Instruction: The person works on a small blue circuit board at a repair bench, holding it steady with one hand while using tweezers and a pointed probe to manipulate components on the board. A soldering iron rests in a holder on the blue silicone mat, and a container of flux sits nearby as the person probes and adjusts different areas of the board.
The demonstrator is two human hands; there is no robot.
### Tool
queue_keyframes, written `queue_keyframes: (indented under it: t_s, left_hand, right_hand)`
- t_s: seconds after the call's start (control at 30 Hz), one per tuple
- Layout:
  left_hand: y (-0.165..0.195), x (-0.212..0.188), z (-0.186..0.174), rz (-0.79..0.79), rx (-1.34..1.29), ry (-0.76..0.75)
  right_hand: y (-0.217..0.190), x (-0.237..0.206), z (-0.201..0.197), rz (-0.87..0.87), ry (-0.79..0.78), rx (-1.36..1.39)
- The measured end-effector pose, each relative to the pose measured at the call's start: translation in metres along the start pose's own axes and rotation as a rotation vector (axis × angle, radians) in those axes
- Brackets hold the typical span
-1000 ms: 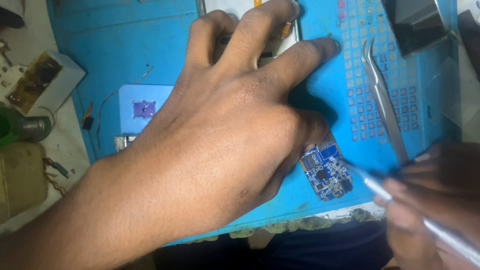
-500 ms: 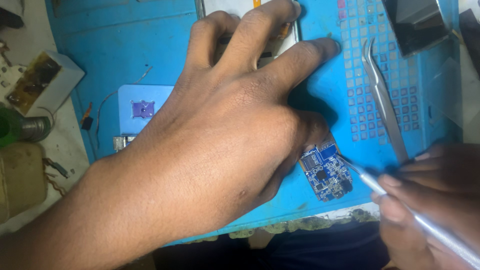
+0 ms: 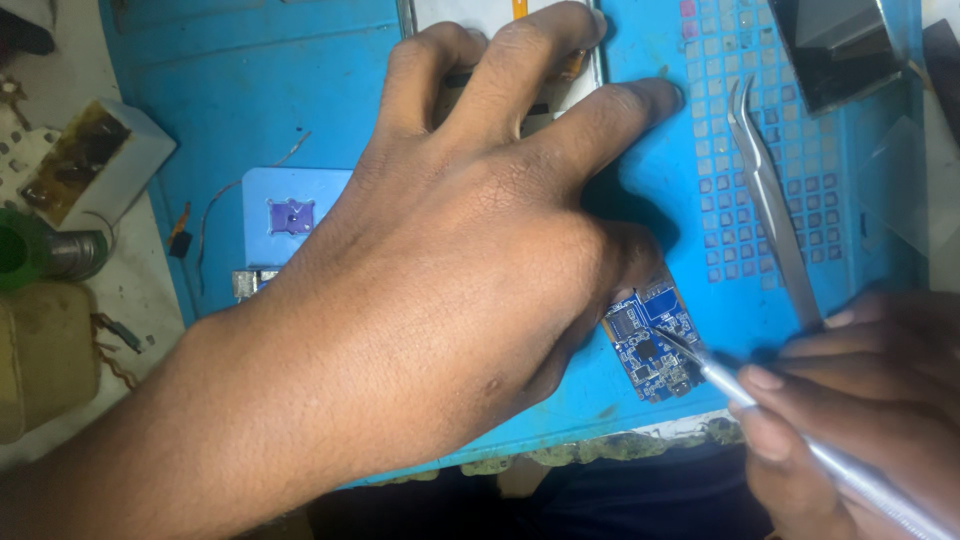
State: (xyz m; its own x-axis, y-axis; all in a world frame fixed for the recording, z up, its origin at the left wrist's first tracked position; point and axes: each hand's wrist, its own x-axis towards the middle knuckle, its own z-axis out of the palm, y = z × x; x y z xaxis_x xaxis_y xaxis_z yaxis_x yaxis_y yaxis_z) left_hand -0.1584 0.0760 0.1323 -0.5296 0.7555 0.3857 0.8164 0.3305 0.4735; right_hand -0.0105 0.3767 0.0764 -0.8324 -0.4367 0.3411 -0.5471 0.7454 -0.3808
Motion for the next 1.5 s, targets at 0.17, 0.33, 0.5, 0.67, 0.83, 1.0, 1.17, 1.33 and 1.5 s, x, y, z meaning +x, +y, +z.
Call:
queue_keyframes:
  t_s: [0.17, 0.33, 0.5, 0.67, 0.83, 1.0, 1.17, 1.33, 1.5]
  left_hand:
    - [0.000, 0.000, 0.001, 0.000, 0.003, 0.009]
    - [0.000, 0.000, 0.000, -0.006, -0.010, 0.012]
    - [-0.001, 0.000, 0.001, 0.002, 0.008, 0.011]
    - [0.000, 0.000, 0.000, 0.003, 0.015, 0.006]
    - [0.000, 0.000, 0.000, 0.002, -0.009, 0.008]
    - [0.000, 0.000, 0.000, -0.001, 0.000, 0.009]
    - [0.000, 0.000, 0.000, -0.006, -0.008, 0.011]
    - [0.000, 0.001, 0.000, -0.005, -0.003, 0.008]
    - [0.000, 0.000, 0.000, -0.010, -0.010, 0.012]
  right_hand:
    - [0.011, -0.028, 0.001, 0.020, -0.007, 0.008]
    - [0.026, -0.011, -0.005, -0.152, -0.034, -0.006]
    - [0.016, 0.016, -0.008, -0.134, -0.313, 0.033]
    - [0.011, 0.003, -0.005, -0.091, -0.030, 0.008]
    - [0.021, -0.006, -0.007, -0.151, -0.058, 0.001]
    - [0.012, 0.015, -0.009, -0.110, -0.124, -0.012]
    - [0.013, 0.016, -0.009, -0.133, -0.035, 0.001]
    - [0.035, -0.008, -0.016, -0.176, -0.245, 0.003]
    - [0.037, -0.014, -0.014, -0.165, -0.166, 0.029]
